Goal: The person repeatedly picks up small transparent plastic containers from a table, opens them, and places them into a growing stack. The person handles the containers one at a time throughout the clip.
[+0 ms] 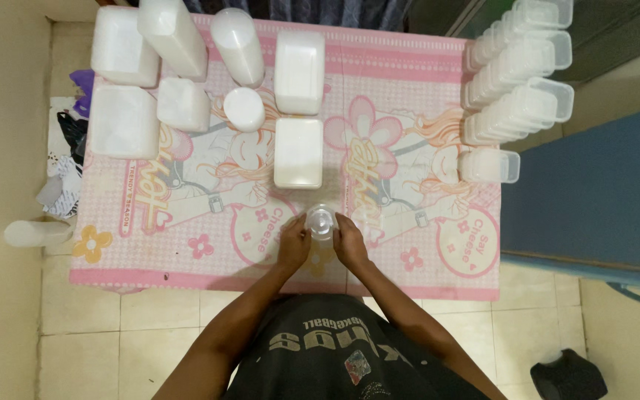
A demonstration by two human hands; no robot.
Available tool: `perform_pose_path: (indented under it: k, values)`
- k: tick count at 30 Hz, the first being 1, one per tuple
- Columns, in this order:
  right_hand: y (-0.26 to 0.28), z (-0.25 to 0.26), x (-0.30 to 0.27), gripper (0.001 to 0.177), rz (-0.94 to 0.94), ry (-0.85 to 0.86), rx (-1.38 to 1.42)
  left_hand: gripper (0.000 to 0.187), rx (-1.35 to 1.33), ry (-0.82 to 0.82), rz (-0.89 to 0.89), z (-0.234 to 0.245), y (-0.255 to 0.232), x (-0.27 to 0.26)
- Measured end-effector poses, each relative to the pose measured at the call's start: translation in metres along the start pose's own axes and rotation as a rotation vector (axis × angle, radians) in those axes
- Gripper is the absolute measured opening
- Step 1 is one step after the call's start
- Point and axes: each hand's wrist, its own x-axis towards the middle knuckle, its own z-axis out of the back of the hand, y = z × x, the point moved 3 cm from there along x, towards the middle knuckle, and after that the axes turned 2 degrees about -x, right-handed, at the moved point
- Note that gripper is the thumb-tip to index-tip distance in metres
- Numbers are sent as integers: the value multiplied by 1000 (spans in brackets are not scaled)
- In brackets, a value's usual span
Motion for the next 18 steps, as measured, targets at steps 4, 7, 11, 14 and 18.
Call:
perform_pose_path:
  k: [4, 7, 11, 14, 18]
  values:
    - [7, 5, 4, 45, -110, 31, 62, 42, -121, 17, 240, -1, 7, -4]
    - [16, 9, 8, 47, -170, 36, 106, 42, -123, 4, 282, 3, 5, -3]
    - [29, 14, 19, 46, -169, 34, 113, 43, -183, -26, 316, 12, 0, 2]
    - [42, 18, 25, 46, -159, 44, 121, 44, -205, -44, 348, 23, -5, 7]
    - [64, 25, 38, 44, -133, 46, 109, 43, -203, -63, 403, 41, -15, 17]
